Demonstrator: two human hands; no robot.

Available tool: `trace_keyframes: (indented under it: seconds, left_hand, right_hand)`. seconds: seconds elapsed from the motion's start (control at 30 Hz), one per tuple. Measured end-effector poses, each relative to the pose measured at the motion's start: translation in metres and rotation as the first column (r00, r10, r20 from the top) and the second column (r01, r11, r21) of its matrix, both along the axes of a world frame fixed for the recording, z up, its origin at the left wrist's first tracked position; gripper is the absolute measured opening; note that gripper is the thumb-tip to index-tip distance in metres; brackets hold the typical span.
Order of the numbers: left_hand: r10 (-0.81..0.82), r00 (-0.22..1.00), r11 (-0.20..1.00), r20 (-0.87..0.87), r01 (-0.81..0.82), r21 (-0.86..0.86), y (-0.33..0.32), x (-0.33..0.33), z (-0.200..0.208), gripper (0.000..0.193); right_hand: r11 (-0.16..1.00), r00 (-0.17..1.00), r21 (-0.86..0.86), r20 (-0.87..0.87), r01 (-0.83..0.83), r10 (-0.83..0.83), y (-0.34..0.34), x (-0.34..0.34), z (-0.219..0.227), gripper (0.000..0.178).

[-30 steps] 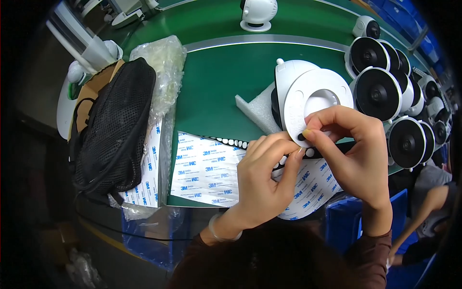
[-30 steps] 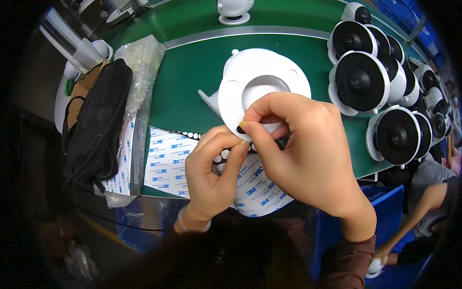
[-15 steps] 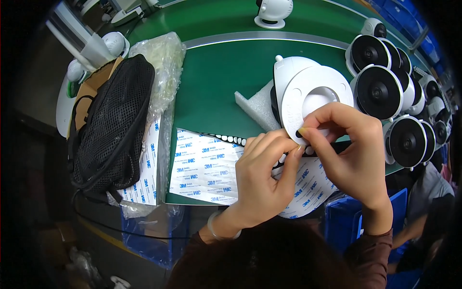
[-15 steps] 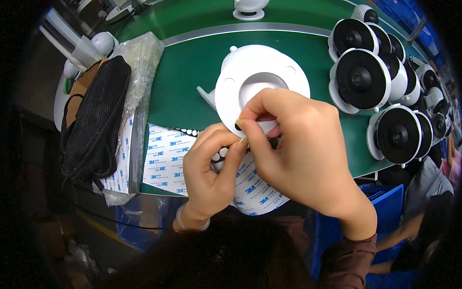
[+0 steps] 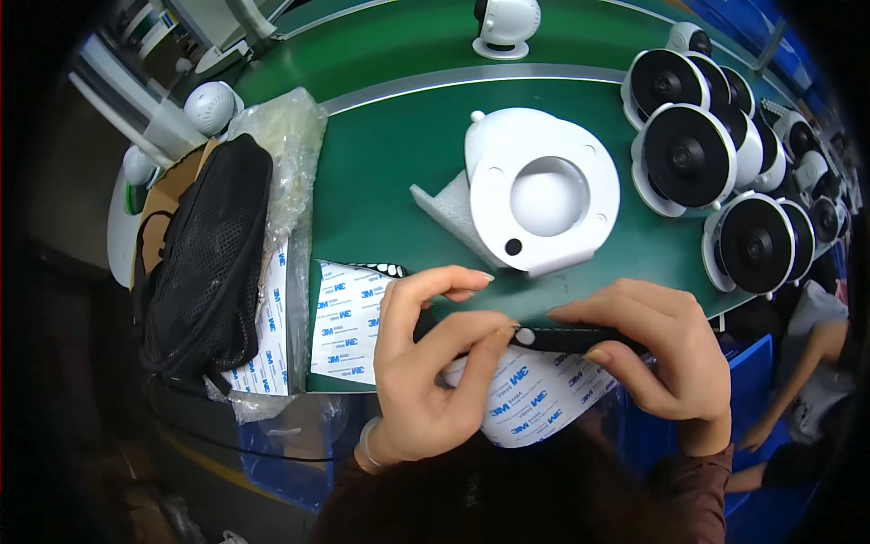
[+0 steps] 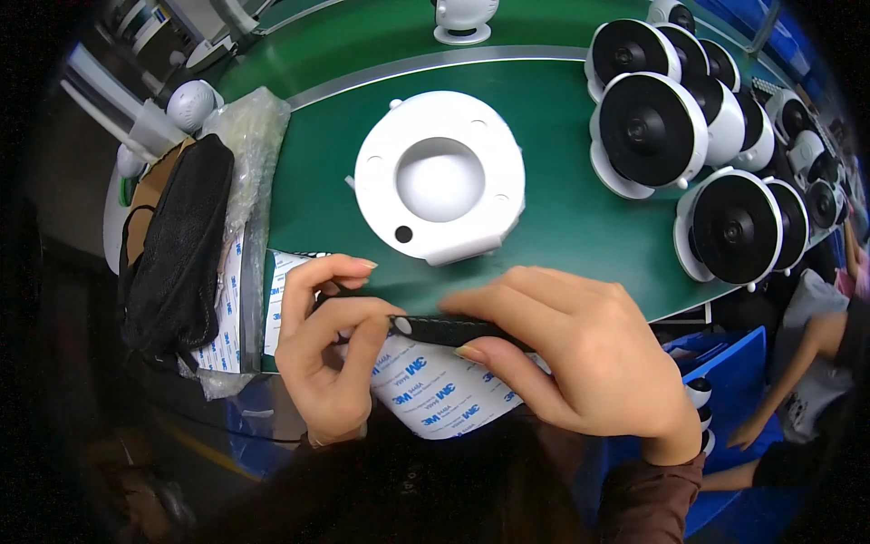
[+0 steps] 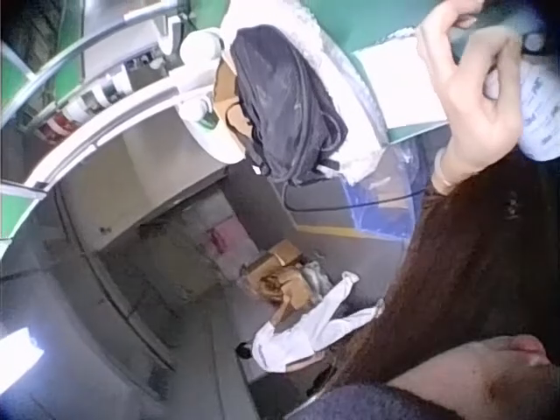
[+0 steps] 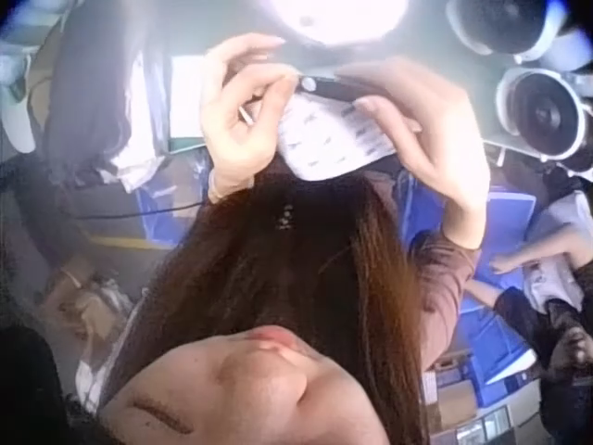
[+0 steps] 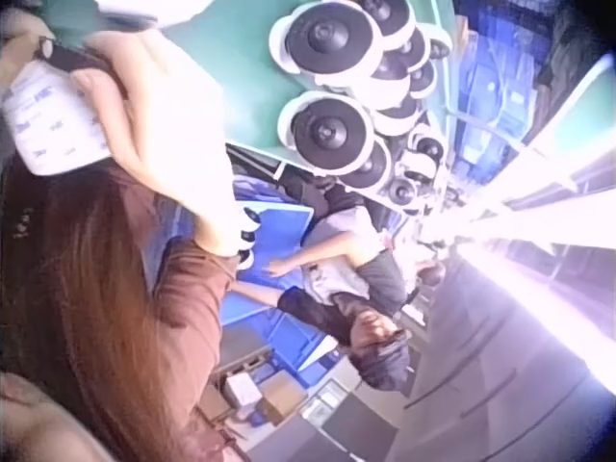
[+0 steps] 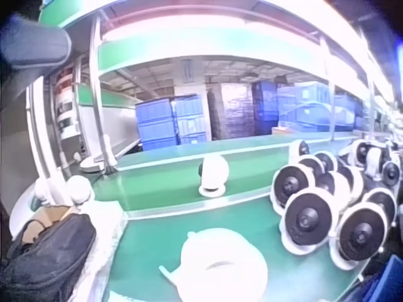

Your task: Applying small black adhesive pads to the bottom of security camera housings on an assembly line.

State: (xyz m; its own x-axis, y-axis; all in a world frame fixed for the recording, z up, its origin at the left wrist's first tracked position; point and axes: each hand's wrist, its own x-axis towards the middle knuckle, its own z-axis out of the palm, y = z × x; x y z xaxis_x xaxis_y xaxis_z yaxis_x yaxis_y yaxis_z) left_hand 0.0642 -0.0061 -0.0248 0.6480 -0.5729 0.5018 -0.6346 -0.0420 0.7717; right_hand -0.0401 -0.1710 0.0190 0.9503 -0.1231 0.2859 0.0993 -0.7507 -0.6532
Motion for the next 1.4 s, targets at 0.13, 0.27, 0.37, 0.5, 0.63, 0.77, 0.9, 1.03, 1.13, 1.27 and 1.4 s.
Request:
trace_keyframes:
  seconds: [0.13,0.27,0.37,0.5,0.63,0.77,0.9,1.03,1.13,1.27,1.4]
  left_hand:
    - [-0.118,0.985,0.989,0.128,0.106,0.099,-0.013,-0.003,0.016,0.016]
    - [-0.083,0.993,0.996,0.08,0.081,0.033,-0.018,-0.004,0.005,0.01]
    - [-0.109,0.99,0.993,0.094,0.105,0.045,-0.023,-0.005,0.007,0.009]
    - [-0.091,0.987,0.995,0.131,0.084,0.054,-0.029,-0.007,0.004,0.008]
    - [-0.072,0.991,0.997,0.114,0.068,0.041,-0.029,-0.008,0.003,0.007]
    - [-0.065,0.992,0.998,0.108,0.061,0.033,-0.03,-0.007,0.002,0.006]
    - [-0.059,0.993,0.998,0.101,0.056,0.039,-0.029,-0.007,0.002,0.006]
    - [-0.065,0.989,0.998,0.132,0.061,0.033,-0.029,-0.006,0.003,0.006]
    - [-0.064,0.987,0.997,0.148,0.057,0.049,-0.029,-0.006,0.004,0.006]
    - [-0.053,0.987,0.998,0.151,0.046,0.049,-0.029,-0.006,0.004,0.005]
    - [-0.059,0.985,0.998,0.164,0.053,0.042,-0.029,-0.005,0.003,0.005]
  right_hand:
    - [0.998,0.997,0.061,0.083,-0.004,-0.001,-0.004,-0.005,-0.008,0.017]
    - [0.999,0.98,-0.001,0.193,0.041,-0.04,0.0,-0.003,-0.013,0.017]
    - [0.99,0.94,-0.119,0.341,0.076,-0.031,-0.001,-0.003,-0.012,0.021]
    - [0.985,0.95,-0.152,0.31,0.08,-0.029,-0.004,-0.002,-0.017,0.022]
    - [0.966,0.906,-0.215,0.422,0.144,-0.041,0.0,-0.002,-0.024,0.022]
    - [0.979,0.906,-0.133,0.416,0.154,-0.086,0.002,-0.001,-0.027,0.023]
    - [0.976,0.899,-0.155,0.432,0.154,-0.073,0.003,-0.001,-0.028,0.023]
    - [0.973,0.88,-0.175,0.471,0.15,-0.051,0.003,0.001,-0.032,0.024]
    - [0.98,0.909,-0.137,0.411,0.145,-0.077,0.004,0.0,-0.029,0.024]
    - [0.978,0.91,-0.155,0.41,0.138,-0.064,0.004,0.0,-0.028,0.023]
    - [0.984,0.917,-0.135,0.395,0.12,-0.058,0.003,0.0,-0.029,0.022]
